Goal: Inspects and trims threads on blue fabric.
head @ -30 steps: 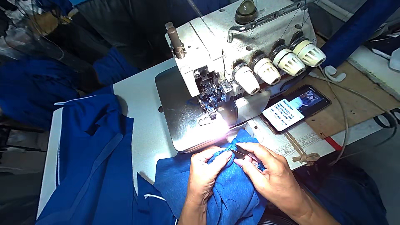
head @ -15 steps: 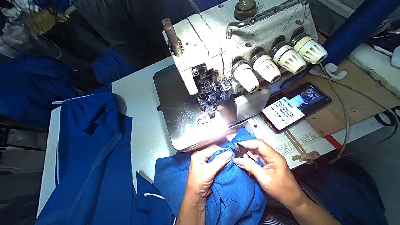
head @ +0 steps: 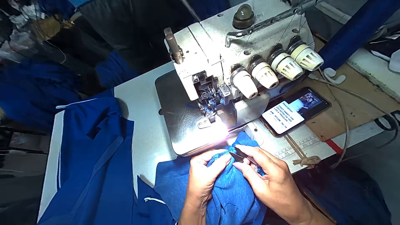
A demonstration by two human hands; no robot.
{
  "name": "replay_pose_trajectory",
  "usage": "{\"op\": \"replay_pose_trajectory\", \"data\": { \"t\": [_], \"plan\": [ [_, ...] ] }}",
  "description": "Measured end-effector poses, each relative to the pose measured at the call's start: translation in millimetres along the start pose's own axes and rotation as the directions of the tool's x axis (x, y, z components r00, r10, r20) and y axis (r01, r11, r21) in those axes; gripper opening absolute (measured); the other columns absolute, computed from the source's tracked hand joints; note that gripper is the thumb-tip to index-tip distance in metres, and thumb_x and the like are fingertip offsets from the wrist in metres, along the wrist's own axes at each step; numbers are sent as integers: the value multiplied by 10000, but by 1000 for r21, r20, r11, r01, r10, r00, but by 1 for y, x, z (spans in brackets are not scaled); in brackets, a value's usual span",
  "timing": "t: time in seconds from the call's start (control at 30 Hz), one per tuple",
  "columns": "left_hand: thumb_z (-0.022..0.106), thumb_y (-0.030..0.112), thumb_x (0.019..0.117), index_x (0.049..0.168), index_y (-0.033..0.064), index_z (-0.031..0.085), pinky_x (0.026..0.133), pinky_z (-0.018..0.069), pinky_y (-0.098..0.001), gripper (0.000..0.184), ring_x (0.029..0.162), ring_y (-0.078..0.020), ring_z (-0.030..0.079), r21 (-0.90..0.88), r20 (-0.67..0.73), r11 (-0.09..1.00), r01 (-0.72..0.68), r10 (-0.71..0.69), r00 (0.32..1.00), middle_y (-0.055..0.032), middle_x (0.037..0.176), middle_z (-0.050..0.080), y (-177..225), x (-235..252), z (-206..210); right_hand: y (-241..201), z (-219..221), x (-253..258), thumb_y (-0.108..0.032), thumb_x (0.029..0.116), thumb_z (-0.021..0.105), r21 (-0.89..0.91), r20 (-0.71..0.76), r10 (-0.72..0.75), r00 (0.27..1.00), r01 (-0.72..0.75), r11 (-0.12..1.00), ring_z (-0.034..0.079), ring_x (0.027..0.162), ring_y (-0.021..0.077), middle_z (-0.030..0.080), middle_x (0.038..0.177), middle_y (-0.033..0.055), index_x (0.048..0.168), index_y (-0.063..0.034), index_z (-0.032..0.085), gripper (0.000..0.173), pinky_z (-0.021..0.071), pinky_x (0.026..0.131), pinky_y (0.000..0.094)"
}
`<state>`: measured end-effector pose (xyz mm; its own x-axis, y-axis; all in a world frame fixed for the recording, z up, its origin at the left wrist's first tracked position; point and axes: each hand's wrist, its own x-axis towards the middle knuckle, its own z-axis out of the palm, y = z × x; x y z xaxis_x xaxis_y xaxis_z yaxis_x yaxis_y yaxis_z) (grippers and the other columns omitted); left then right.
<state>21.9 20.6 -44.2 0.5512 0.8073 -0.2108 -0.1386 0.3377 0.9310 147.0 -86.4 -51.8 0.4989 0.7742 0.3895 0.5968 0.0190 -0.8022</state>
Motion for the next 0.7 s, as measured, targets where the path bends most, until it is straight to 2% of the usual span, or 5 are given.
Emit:
{"op": "replay_pose_trajectory", "data": {
  "t": [0.23,0.7],
  "plan": [
    [732,-4,848,845,14,784,693,596,-235,55,708,-85,700,6,21,1000,-17,17,1000,-85,770,736,-1,0,-1,1,0,-1,-203,939,653,-30,9,7,1000,-6,1000,594,749,-21,682,907,-12,1171,-58,738,287,514,678,117],
    [737,-9,844,874,11,792,712,600,-239,66,735,-94,709,55,18,997,-51,51,999,-96,801,746,-2,-1,-2,0,0,-2,-214,932,645,-74,22,17,1000,-16,997,604,755,-17,684,906,-24,1161,-74,743,287,523,677,130]
  ]
}}
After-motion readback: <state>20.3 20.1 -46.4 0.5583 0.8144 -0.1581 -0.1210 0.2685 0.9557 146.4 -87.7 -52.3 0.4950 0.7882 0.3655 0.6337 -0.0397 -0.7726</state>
